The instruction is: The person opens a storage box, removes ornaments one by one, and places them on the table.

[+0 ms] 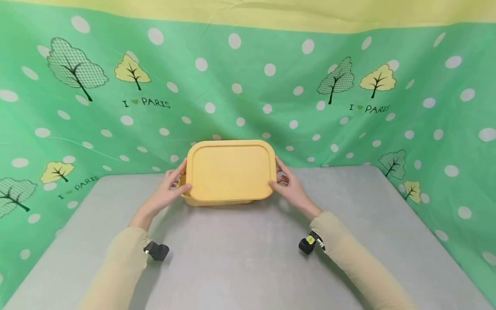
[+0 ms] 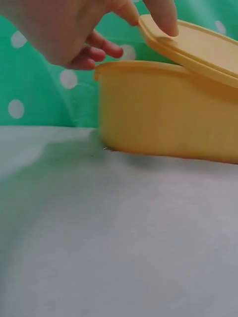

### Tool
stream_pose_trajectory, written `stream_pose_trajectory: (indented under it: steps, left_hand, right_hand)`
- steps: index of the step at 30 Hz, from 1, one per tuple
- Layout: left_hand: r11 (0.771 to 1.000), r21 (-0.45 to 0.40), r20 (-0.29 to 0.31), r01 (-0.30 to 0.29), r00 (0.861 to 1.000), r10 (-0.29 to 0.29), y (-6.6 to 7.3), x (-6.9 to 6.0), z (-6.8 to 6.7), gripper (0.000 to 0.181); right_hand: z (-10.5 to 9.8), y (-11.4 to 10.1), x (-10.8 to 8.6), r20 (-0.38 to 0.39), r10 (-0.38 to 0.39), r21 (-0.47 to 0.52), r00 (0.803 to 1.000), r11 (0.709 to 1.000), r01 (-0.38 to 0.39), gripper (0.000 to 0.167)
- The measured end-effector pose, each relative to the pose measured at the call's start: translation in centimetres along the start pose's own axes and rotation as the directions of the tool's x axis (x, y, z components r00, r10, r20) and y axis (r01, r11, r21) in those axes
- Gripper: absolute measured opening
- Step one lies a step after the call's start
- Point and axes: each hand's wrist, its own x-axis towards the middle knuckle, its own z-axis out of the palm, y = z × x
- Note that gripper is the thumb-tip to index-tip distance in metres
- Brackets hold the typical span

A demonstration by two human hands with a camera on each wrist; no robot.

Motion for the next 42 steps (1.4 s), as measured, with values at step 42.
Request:
stream_pose_trajectory:
  steps: [42]
  left_hand:
    - [0.880,-0.473,0.114,0.048,0.993,0.007,7.1,6.9,9.3,0.074]
  right_hand:
    - [-12.8,0.5,-2.9,-0.081,0.134,-0.100,0.988,0.985,-0.142,0.067]
